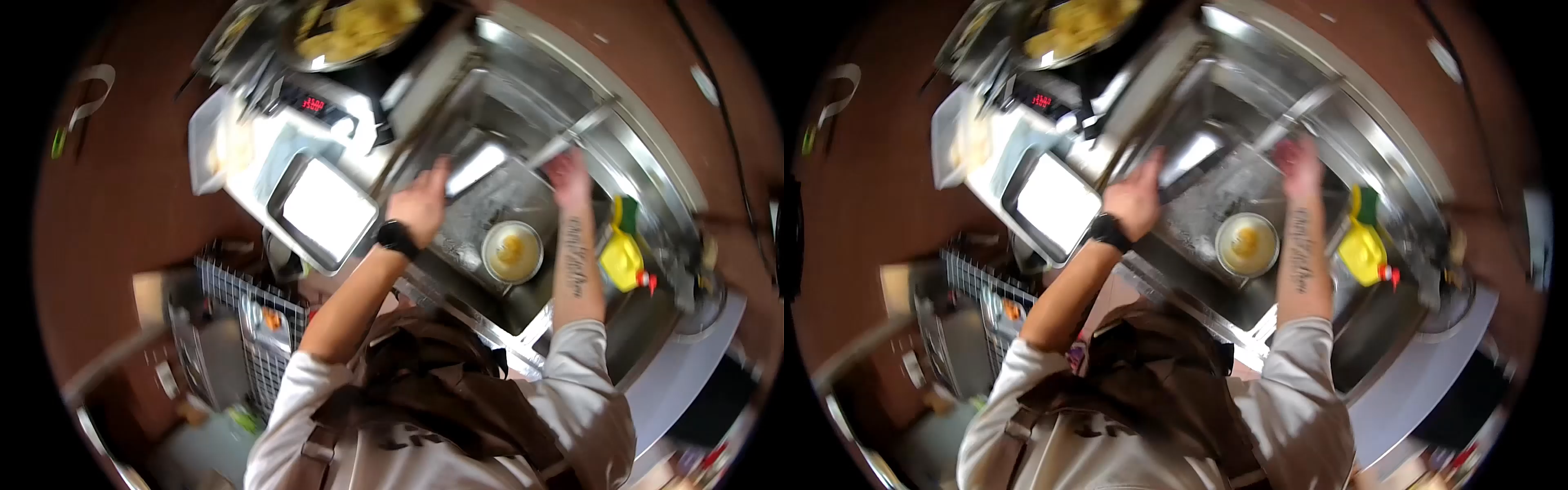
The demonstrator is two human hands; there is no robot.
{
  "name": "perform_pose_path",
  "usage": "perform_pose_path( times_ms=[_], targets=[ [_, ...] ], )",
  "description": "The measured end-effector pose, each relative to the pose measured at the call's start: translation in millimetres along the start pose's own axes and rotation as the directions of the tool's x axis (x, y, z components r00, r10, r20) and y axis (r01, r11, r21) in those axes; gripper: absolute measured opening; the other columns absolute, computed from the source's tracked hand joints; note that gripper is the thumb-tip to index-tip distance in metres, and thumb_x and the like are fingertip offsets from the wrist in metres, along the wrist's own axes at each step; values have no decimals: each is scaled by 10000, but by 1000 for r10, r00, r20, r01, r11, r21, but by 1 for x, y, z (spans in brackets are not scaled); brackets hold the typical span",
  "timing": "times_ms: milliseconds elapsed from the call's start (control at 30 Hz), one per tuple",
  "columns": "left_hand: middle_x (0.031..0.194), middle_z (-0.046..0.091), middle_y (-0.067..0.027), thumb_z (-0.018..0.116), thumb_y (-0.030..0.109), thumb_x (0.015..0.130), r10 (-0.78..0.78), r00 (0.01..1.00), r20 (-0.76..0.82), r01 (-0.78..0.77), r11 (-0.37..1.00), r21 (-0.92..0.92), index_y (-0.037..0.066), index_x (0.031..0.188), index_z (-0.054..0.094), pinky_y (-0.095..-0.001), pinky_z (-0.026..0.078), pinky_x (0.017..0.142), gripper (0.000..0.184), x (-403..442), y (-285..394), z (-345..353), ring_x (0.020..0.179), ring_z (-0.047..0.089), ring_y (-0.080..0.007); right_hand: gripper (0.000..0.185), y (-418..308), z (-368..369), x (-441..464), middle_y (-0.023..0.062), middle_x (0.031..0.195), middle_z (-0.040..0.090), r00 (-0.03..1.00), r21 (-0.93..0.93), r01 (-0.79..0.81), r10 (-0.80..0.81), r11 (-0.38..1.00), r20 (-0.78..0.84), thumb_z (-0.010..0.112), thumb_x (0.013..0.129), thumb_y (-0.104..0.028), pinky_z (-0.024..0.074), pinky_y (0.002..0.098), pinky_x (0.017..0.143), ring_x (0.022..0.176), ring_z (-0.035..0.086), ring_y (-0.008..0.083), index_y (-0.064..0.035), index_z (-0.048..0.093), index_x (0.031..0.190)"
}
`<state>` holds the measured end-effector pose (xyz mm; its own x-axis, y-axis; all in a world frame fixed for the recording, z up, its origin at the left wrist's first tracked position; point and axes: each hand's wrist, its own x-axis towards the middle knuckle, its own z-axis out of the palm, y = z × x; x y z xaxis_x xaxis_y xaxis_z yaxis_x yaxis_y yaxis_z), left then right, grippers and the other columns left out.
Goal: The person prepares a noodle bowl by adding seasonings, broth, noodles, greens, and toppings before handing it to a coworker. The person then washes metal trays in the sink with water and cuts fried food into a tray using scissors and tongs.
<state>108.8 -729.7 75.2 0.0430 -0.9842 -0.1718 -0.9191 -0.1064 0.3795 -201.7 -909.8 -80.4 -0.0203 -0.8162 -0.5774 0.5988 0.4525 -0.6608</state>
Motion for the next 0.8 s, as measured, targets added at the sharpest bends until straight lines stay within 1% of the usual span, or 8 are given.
perform_pose_path(
  times_ms=[133,333,367,433,500,567,733,800],
  targets=[
    [1150,627,-147,506,176,918,191,982,-9,-188,972,140,81,1474,386,-428,555,814,578,-19,-2,9,1017,647,-331,614,-75,-75,89,276,1293,584,825,345,-353,116,869,553,459,1031,-439,421,494,1128,1261,545,372,134,513,1244],
    [974,573,-37,560,259,869,631,686,-363,-573,776,266,184,1357,469,-402,569,801,502,-46,-15,40,880,641,-223,725,-28,-43,-27,263,1497,409,994,-323,79,-51,943,96,404,1037,-524,322,490,1197,1365,447,412,28,333,1503],
    [974,574,-39,547,266,878,566,763,-312,-519,824,228,176,1339,478,-418,559,736,474,-50,-20,50,860,636,-213,651,-5,-72,-22,247,1366,557,991,-616,108,-33,780,132,524,1004,-440,397,454,1119,1290,537,374,38,443,1438],
    [947,576,-47,546,255,878,470,826,-311,-428,882,198,165,1330,485,-415,542,683,465,-61,-27,48,841,633,-227,540,23,-119,-40,200,1266,641,720,-671,677,85,-302,689,633,953,-294,436,428,1053,1211,600,312,54,534,1354],
    [916,571,-59,554,231,871,322,835,-445,-339,940,45,155,1321,492,-403,542,681,461,-83,-40,36,839,632,-246,461,45,-29,-143,196,1286,635,882,-796,464,112,-389,458,647,941,-160,446,387,1039,1163,620,294,76,549,1324],
    [976,607,-92,603,178,827,87,877,-473,-241,930,-276,124,1354,492,-415,550,756,541,-123,-54,17,878,631,-340,385,81,-34,-155,199,1288,636,897,-894,411,94,180,431,625,961,-112,455,363,1020,1160,618,283,65,580,1300],
    [1299,579,-153,666,99,838,-515,629,-582,-91,695,-713,-5,1394,476,-390,429,1063,596,-315,-123,10,1185,575,-286,351,160,27,-177,160,1217,654,818,-854,515,257,70,514,643,975,-145,478,338,975,1138,618,228,45,601,1267],
    [1254,610,-59,613,95,978,-866,446,-226,-202,149,-968,0,1344,520,-319,476,989,389,-417,-132,18,1111,584,-150,374,181,50,-182,151,1252,636,746,-808,584,339,82,574,641,983,-168,472,339,984,1160,606,231,29,586,1297]
  ],
)
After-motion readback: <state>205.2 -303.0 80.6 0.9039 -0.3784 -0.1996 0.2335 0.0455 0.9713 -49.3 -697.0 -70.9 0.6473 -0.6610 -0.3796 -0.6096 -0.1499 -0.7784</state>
